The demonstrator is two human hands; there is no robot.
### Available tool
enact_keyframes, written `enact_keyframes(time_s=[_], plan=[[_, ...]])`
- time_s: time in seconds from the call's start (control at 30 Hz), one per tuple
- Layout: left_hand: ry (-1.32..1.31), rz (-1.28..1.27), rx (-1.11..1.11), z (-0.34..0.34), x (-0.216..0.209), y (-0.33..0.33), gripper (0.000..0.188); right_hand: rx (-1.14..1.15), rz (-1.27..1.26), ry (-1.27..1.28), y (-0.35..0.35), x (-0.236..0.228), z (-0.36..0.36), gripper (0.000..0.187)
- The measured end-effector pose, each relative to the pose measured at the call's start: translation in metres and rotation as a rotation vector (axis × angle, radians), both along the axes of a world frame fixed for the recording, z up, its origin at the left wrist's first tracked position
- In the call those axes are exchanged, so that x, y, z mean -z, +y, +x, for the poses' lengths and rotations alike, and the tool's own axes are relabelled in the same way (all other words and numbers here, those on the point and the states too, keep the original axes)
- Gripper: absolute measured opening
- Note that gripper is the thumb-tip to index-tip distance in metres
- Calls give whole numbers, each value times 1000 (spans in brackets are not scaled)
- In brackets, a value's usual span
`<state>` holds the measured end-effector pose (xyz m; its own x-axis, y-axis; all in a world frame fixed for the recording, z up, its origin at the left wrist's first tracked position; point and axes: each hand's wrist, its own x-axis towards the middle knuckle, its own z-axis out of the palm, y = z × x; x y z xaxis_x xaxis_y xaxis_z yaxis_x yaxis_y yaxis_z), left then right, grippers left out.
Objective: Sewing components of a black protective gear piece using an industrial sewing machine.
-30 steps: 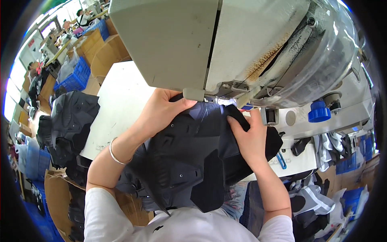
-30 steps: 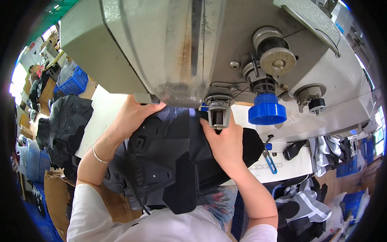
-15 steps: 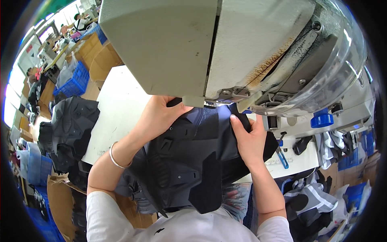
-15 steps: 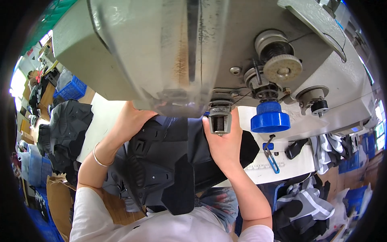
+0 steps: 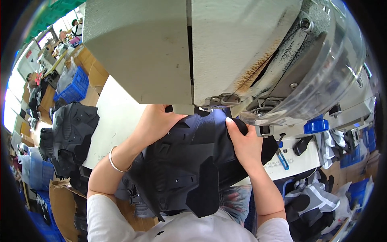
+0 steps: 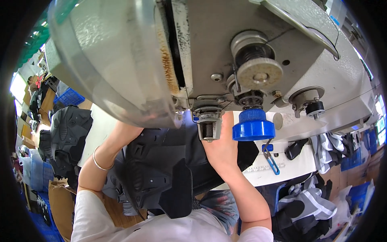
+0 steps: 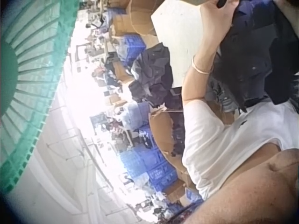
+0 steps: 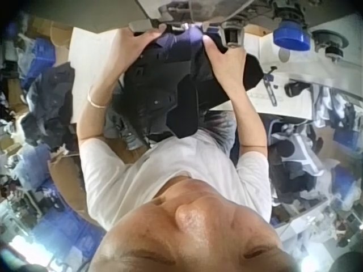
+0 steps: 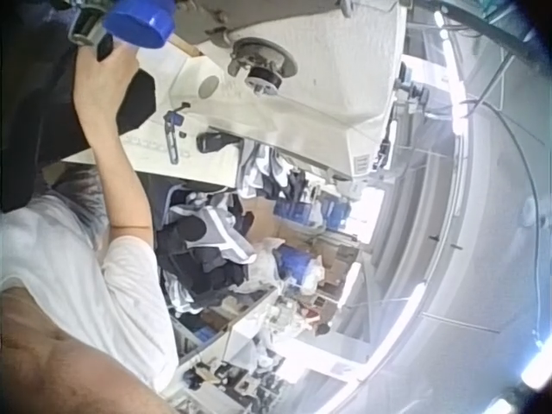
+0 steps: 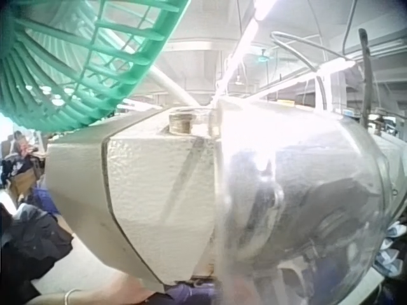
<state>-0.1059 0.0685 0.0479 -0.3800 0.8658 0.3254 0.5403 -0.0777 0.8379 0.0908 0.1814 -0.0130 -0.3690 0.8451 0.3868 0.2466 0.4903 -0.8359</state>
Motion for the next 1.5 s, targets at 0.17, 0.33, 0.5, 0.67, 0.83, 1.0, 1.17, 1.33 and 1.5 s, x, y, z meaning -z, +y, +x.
enact_keyframes(time_s=[0.17, 0.33, 0.5, 0.67, 0.83, 1.0, 1.17, 1.33, 1.5], plan=[[56, 2, -12, 0, 0, 0, 24, -75, -113, 48, -8, -14, -1, 38], [7, 40, -4, 4, -7, 0, 24, -57, -153, -33, -10, -24, 0, 37], [40, 76, 11, 3, -6, -1, 25, -73, -193, -15, -9, -21, -1, 35], [33, 27, -1, 2, -6, -1, 26, -109, -214, 99, -10, -20, -1, 31], [32, 27, 37, -3, -1, 1, 27, -125, -153, 73, -6, -14, -1, 30], [64, 10, 30, -7, 0, 3, 28, -138, -211, 120, -6, -14, -3, 30], [185, 74, 13, -7, -1, 6, 25, -63, -87, 13, 2, -4, -4, 32], [163, 95, 48, -8, -7, 8, 19, -58, -76, -6, 5, -7, -4, 32], [300, 114, 49, -11, -5, 8, 15, -49, -95, -7, -1, -15, -6, 32]])
